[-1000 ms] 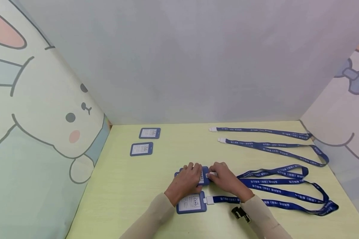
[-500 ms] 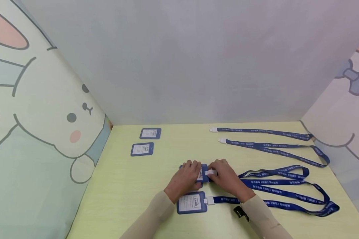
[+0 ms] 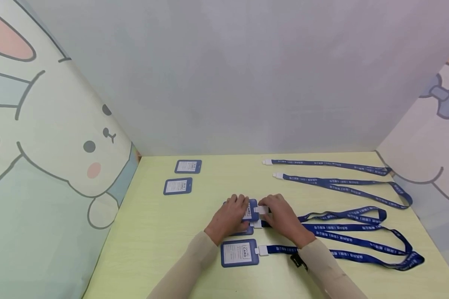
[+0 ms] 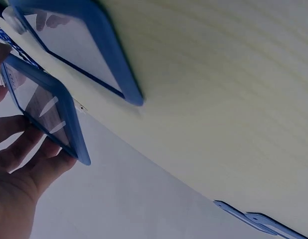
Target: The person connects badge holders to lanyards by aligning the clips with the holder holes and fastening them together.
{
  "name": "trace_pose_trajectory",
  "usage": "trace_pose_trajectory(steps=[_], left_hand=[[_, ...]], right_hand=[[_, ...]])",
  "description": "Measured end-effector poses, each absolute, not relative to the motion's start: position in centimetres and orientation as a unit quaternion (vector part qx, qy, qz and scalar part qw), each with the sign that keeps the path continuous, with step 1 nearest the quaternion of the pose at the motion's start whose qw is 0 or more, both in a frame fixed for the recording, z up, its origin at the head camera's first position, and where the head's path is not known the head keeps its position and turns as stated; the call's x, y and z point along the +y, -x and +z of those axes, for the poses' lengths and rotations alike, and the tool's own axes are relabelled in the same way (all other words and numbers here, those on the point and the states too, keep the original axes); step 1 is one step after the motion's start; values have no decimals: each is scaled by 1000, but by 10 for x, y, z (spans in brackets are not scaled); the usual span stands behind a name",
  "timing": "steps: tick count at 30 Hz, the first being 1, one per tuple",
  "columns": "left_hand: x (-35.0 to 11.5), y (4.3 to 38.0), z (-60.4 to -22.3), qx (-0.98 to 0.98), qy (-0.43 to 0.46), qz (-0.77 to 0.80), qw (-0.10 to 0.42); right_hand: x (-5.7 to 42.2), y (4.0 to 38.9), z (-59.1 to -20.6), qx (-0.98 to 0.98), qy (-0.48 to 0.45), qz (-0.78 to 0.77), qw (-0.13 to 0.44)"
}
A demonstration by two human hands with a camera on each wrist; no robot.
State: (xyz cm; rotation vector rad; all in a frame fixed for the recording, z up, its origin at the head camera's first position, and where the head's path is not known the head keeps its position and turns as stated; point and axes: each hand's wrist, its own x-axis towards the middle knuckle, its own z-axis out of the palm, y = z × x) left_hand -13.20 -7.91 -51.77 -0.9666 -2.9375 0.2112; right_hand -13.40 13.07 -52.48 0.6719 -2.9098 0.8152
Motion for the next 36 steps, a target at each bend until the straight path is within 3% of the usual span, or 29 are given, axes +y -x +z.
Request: trace_pose_trajectory(steps=[12,36], left_hand=[[-83,152,-520,-951,305,53,3],[-93,171,-533,-956,292,25,-21]], right_hand=[[125,148,-529,-941,-227,249,43],[114,163,-542,-944,-218,245,19]])
